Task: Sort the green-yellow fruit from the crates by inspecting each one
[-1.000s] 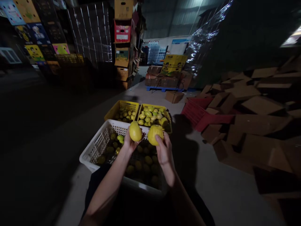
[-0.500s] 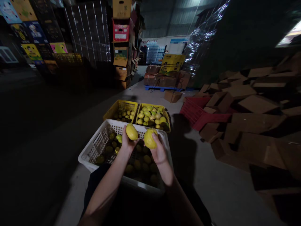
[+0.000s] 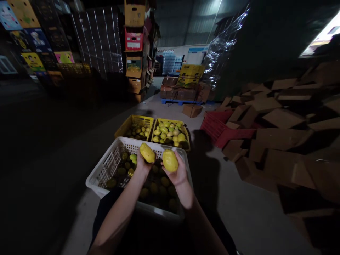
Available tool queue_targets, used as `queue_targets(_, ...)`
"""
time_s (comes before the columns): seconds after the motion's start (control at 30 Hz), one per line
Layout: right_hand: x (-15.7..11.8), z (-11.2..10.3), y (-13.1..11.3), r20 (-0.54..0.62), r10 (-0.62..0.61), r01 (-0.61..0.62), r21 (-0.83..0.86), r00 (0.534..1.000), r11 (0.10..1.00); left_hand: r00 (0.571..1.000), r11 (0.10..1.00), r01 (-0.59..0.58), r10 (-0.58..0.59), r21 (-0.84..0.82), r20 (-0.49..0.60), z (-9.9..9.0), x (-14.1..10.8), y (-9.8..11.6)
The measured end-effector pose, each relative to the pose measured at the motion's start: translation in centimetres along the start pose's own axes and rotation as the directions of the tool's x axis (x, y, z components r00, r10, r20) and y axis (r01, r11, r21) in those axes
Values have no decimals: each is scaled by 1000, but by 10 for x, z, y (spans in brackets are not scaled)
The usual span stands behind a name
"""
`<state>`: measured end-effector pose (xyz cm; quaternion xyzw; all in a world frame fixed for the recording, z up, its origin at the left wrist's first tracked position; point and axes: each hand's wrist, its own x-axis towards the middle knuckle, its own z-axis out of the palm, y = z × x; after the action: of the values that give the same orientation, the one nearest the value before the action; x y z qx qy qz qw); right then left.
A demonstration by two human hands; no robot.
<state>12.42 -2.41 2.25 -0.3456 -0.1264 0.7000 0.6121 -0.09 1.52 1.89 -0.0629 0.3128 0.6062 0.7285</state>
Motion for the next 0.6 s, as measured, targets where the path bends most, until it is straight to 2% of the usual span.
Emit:
queue_targets(0.07, 1, -1, 1, -9, -6, 6, 1, 1000, 1000, 999, 999, 34, -34, -17, -25, -1, 3, 0)
queue_targets(0.27, 4, -1, 4, 23, -52, 51, 56, 998, 997, 996, 999, -25, 23, 20, 89, 0, -3, 0)
queue_targets(0.33, 3, 0, 3, 29, -52, 50, 74, 998, 996, 996, 999, -34, 35, -5, 82, 1, -4, 2)
queue_targets(0.43, 0, 1, 1, 32, -52, 49, 93, 998, 994, 996, 996, 43, -37, -72, 79, 2, -4, 5)
queue_targets(0.5, 0, 0, 1, 43, -59, 54, 112, 997, 992, 990, 993, 69, -56, -93, 133, 3, -4, 6)
queue_targets(0.6, 3, -1, 2, 54, -59, 54, 91, 997, 994, 974, 994, 39, -15, -101, 226, 4, -8, 5)
